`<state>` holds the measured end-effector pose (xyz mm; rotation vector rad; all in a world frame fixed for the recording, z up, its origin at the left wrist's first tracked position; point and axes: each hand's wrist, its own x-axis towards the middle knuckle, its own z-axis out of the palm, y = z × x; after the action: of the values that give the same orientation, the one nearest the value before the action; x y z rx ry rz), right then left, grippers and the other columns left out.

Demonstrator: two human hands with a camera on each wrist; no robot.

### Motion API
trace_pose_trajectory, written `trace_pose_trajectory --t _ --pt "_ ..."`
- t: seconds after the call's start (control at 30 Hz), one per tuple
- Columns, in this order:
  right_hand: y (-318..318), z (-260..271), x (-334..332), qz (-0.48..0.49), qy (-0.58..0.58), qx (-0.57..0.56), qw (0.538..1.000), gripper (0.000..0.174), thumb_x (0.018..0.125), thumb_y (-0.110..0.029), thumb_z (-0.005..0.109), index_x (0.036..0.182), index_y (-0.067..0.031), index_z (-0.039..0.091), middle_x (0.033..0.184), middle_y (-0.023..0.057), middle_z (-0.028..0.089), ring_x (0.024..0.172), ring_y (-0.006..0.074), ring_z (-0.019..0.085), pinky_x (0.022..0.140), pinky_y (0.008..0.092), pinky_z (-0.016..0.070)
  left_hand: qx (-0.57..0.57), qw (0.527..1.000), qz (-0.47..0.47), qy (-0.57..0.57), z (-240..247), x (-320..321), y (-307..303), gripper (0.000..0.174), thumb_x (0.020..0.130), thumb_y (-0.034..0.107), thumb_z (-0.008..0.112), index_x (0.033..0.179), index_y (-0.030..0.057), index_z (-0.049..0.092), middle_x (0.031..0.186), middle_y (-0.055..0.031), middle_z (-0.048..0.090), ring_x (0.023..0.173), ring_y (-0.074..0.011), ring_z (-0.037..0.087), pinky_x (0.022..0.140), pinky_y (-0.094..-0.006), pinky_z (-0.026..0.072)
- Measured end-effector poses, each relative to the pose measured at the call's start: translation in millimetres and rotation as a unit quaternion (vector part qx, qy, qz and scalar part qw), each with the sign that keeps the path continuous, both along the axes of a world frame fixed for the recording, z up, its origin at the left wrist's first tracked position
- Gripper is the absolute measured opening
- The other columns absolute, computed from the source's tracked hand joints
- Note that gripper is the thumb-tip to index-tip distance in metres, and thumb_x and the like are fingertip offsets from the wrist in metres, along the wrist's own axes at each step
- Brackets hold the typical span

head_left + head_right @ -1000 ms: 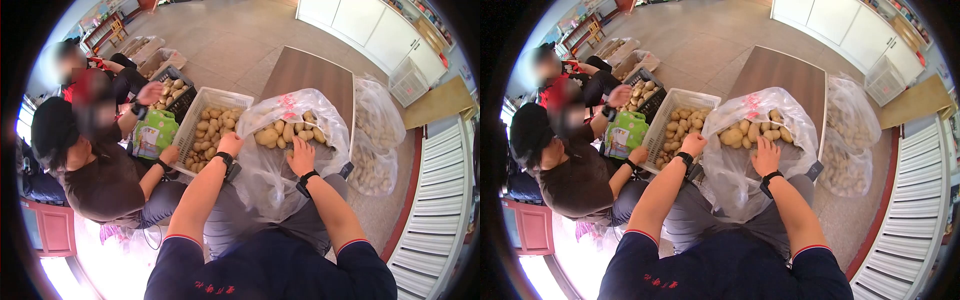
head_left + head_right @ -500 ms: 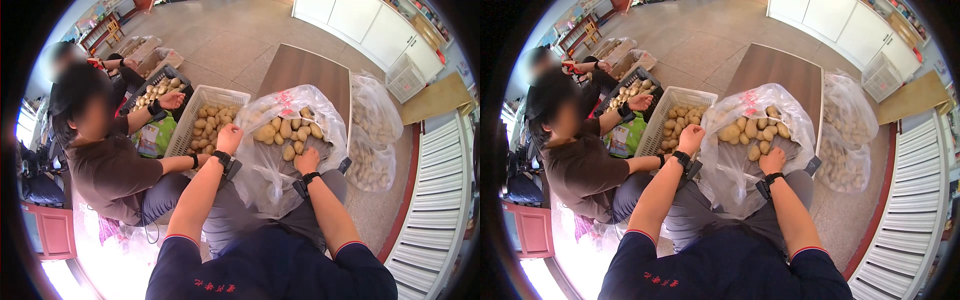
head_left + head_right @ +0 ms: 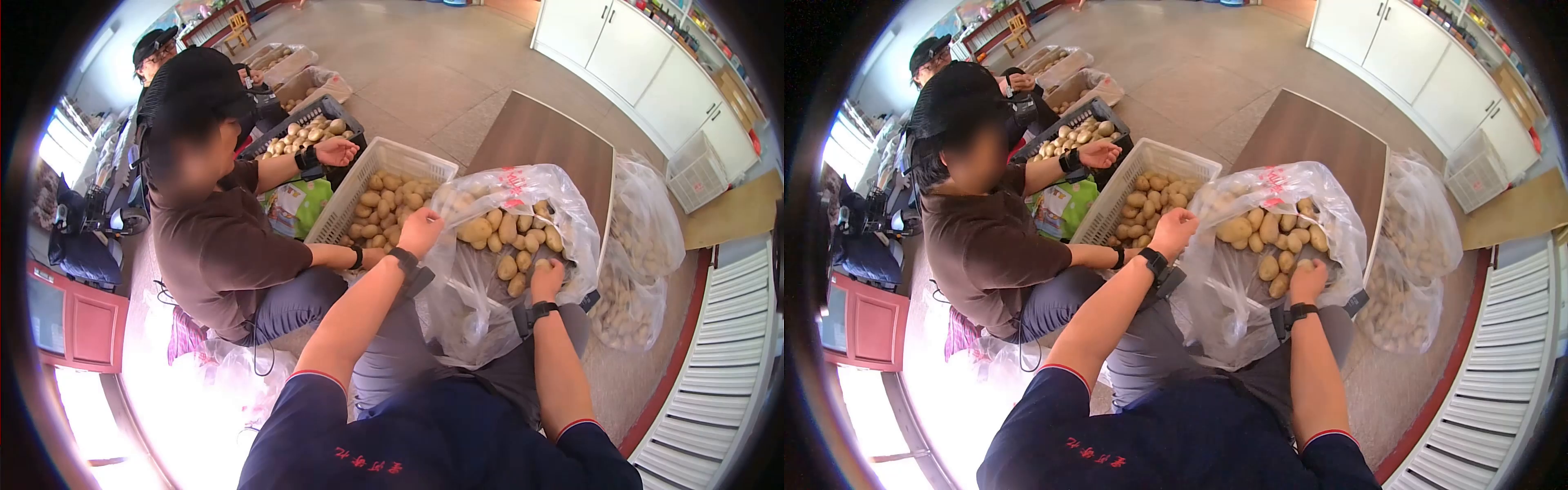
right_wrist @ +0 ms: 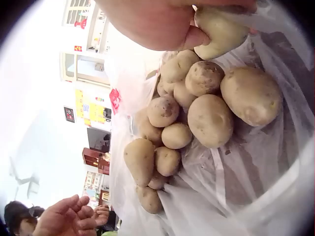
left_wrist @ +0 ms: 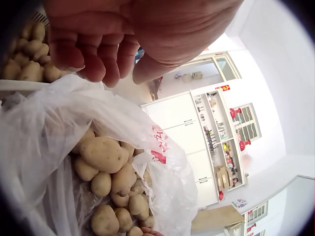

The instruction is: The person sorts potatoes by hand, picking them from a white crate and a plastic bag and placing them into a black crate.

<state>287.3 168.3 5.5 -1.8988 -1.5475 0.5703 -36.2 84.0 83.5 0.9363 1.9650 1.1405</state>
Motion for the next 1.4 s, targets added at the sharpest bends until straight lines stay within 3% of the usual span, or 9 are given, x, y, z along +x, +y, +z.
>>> trace_pose_trajectory --t 0.1,0.17,0.3,0.47,0.57,0.9,1.0,1.13,1.4 --pt "8.9 -1.7 3.7 -0.036 0.086 0.033 0.995 0.036 0.084 -0.010 0.060 0.119 0.0018 0.057 0.121 0.0197 0.059 0.109 0.0332 0.058 0.097 0.0405 0.0443 -0.005 1.000 0.003 -0.007 10.2 2.7 -2.6 0.027 0.082 0.026 0.065 0.096 0.0024 0.067 0.085 -0.0166 0.070 0.084 -0.0308 0.068 0.078 -0.0387 0.0523" --pt "9.7 9.5 0.9 -0.067 0.332 -0.020 0.941 0.038 0.087 -0.013 0.058 0.123 0.0004 0.053 0.119 0.0160 0.059 0.109 0.0304 0.058 0.094 0.0407 0.0471 0.000 1.000 -0.001 -0.005 8.2 2.0 -2.1 0.027 0.082 0.026 0.065 0.096 0.0020 0.067 0.085 -0.0166 0.070 0.083 -0.0302 0.068 0.077 -0.0383 0.0524" --pt "-7.7 55.1 -5.5 -0.110 0.520 -0.106 0.840 0.040 0.089 -0.014 0.055 0.127 -0.0014 0.049 0.120 0.0133 0.057 0.110 0.0293 0.057 0.091 0.0423 0.0497 0.004 1.000 -0.008 -0.025 10.0 4.6 -1.6 0.027 0.083 0.024 0.066 0.096 0.0009 0.066 0.084 -0.0146 0.070 0.075 -0.0250 0.068 0.070 -0.0359 0.0528" --pt "-7.9 41.3 -4.1 0.060 0.703 -0.198 0.680 0.039 0.089 -0.012 0.050 0.127 -0.0015 0.049 0.123 0.0136 0.055 0.111 0.0311 0.057 0.092 0.0450 0.0510 -0.028 0.993 -0.038 -0.104 26.1 8.8 -2.6 0.029 0.086 0.025 0.066 0.104 0.0033 0.063 0.076 -0.0050 0.062 0.055 -0.0139 0.057 0.047 -0.0295 0.0451" --pt "-13.2 45.5 -12.9 0.129 0.703 -0.236 0.658 0.040 0.089 -0.012 0.050 0.128 -0.0005 0.048 0.121 0.0144 0.057 0.109 0.0314 0.059 0.092 0.0440 0.0516 -0.042 0.989 -0.059 -0.128 28.0 11.4 -2.1 0.031 0.088 0.024 0.064 0.110 0.0038 0.059 0.082 -0.0034 0.063 0.053 -0.0099 0.054 0.044 -0.0254 0.0415" --pt "-40.8 87.3 -61.3 0.192 0.617 -0.403 0.648 0.054 0.097 -0.052 0.049 0.120 -0.0035 0.058 0.102 0.0108 0.066 0.094 0.0256 0.065 0.090 0.0365 0.0505 -0.053 0.971 -0.172 -0.157 35.8 20.6 -7.0 0.049 0.086 0.032 0.069 0.126 0.0074 0.055 0.097 -0.0073 0.064 0.061 -0.0129 0.060 0.051 -0.0263 0.0478" --pt "-46.4 95.6 -82.4 0.211 0.563 -0.432 0.672 0.061 0.096 -0.062 0.042 0.108 -0.0063 0.064 0.085 0.0076 0.065 0.078 0.0200 0.061 0.074 0.0339 0.0502 -0.041 0.964 -0.234 -0.123 36.8 26.4 -11.2 0.058 0.084 0.036 0.073 0.132 0.0105 0.053 0.107 -0.0083 0.063 0.072 -0.0132 0.063 0.057 -0.0271 0.0508" --pt "-47.3 96.3 -100.8 0.236 0.532 -0.449 0.678 0.058 0.096 -0.062 0.043 0.103 -0.0081 0.062 0.084 0.0073 0.064 0.077 0.0219 0.061 0.076 0.0362 0.0491 -0.018 0.933 -0.343 -0.108 36.8 32.1 -12.4 0.062 0.080 0.036 0.077 0.132 0.0103 0.053 0.104 -0.0075 0.064 0.077 -0.0137 0.062 0.061 -0.0282 0.0520" --pt "-46.9 92.9 -100.6 0.248 0.466 -0.382 0.759 0.051 0.098 -0.055 0.047 0.112 -0.0070 0.059 0.086 0.0053 0.066 0.076 0.0183 0.061 0.071 0.0340 0.0490 -0.038 0.951 -0.252 -0.175 44.1 22.2 -11.2 0.055 0.079 0.038 0.077 0.117 0.0036 0.058 0.090 -0.0049 0.065 0.068 -0.0127 0.061 0.047 -0.0258 0.0482"
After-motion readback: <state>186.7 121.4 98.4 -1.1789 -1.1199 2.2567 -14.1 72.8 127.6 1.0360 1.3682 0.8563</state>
